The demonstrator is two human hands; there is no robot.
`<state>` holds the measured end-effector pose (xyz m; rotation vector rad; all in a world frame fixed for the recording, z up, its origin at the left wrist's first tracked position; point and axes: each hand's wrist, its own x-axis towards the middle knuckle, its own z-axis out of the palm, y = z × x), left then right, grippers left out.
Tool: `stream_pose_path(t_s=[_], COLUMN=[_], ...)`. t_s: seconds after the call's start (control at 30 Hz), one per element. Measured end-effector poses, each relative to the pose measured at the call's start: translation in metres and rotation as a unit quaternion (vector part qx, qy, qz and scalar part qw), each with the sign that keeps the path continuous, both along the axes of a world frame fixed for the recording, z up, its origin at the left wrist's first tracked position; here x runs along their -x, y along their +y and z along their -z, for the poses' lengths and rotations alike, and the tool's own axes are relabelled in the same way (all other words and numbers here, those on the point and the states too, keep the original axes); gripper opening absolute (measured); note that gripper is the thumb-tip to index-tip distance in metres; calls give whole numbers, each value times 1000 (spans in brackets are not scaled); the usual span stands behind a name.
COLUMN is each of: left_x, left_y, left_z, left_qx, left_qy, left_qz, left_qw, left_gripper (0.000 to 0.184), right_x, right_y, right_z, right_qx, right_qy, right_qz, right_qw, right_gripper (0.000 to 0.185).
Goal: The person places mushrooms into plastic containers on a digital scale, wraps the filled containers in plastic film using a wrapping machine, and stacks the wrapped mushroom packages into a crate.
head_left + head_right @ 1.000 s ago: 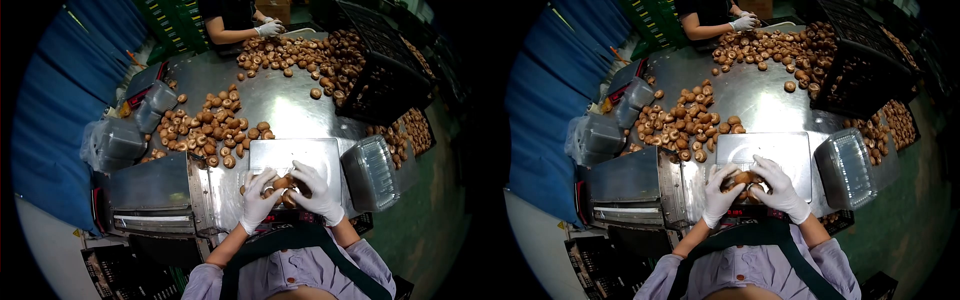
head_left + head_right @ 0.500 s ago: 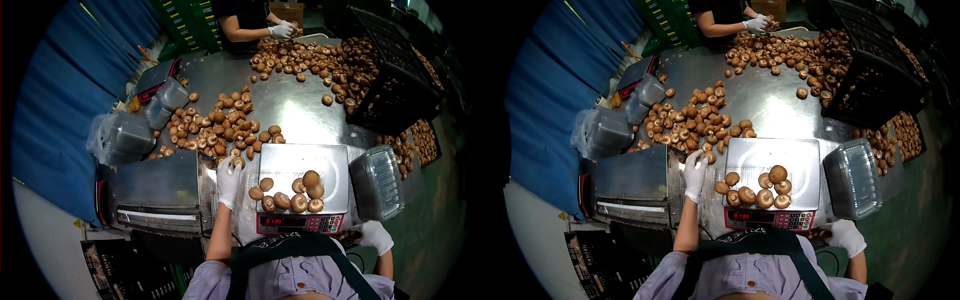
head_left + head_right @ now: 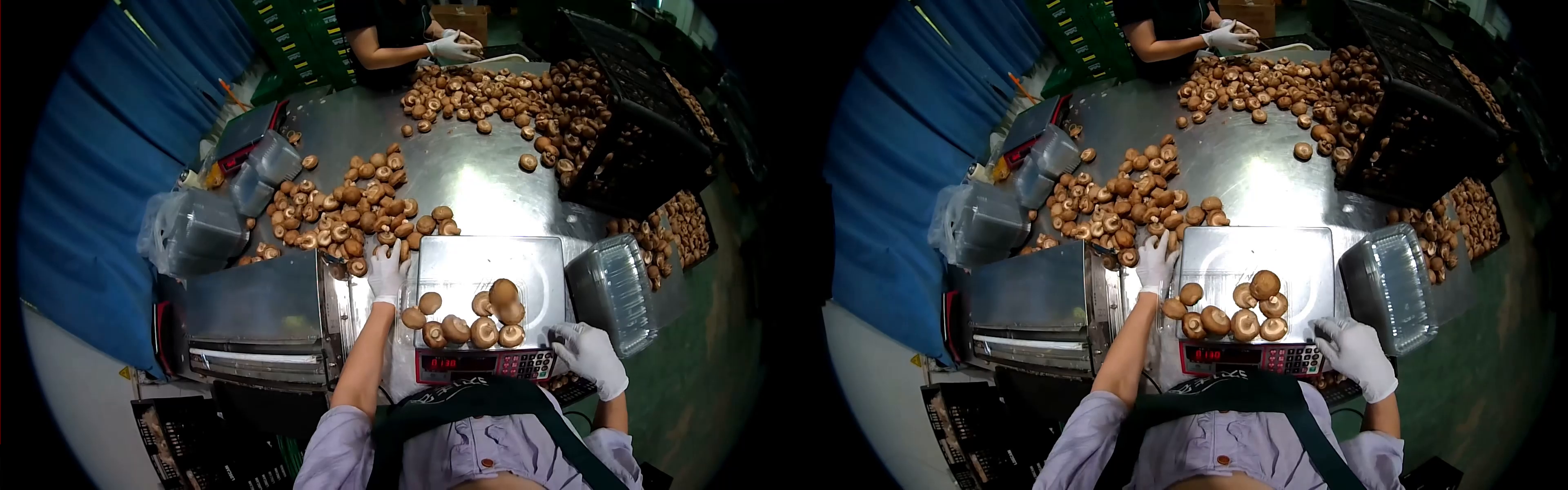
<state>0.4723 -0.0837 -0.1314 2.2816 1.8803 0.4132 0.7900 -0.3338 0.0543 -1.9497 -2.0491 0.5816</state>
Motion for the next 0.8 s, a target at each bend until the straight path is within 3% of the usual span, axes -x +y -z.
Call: stream_pose_path(t_s=[0.07,0.13,0.2,0.3,0.33,0.4,0.47,0.53,0.6,0.73,0.8], left_x=[4,6,7,3,0,-6,-13,-28,-34,-21,-5], left_y=[1,5,2,-18,-29,-52,-75,-96,-108,-105,-100], left_z=[9,9,-18,-80,-101,-131,-140,-149,-144,-159,-161], left_qx=[-47,-32,-26,-24,-22,-34,-52,48,32,-27,55], left_qy=[10,-71,-194,-386,-385,-369,-234,-136,-50,-63,-269], left_qz=[9,-25,-67,20,20,133,228,277,293,268,210], left_qw=[999,997,978,922,922,919,944,950,954,961,938], left_gripper=[56,53,48,52,52,50,47,50,57,61,63], right_x=[3,2,5,7,7,8,9,11,13,17,19], right_y=[7,10,14,16,17,20,23,24,26,26,28], right_z=[-11,-9,-10,-11,-9,-7,-6,-4,-5,-7,-10], right_qx=[39,19,17,17,16,15,-4,-7,-11,-47,-50], right_qy=[16,51,66,79,71,62,62,56,48,63,70], right_qz=[23,36,43,39,27,15,6,0,-5,-15,-22], right_qw=[999,998,997,996,997,998,998,998,999,997,996], right_gripper=[30,31,30,29,29,29,30,30,29,27,27])
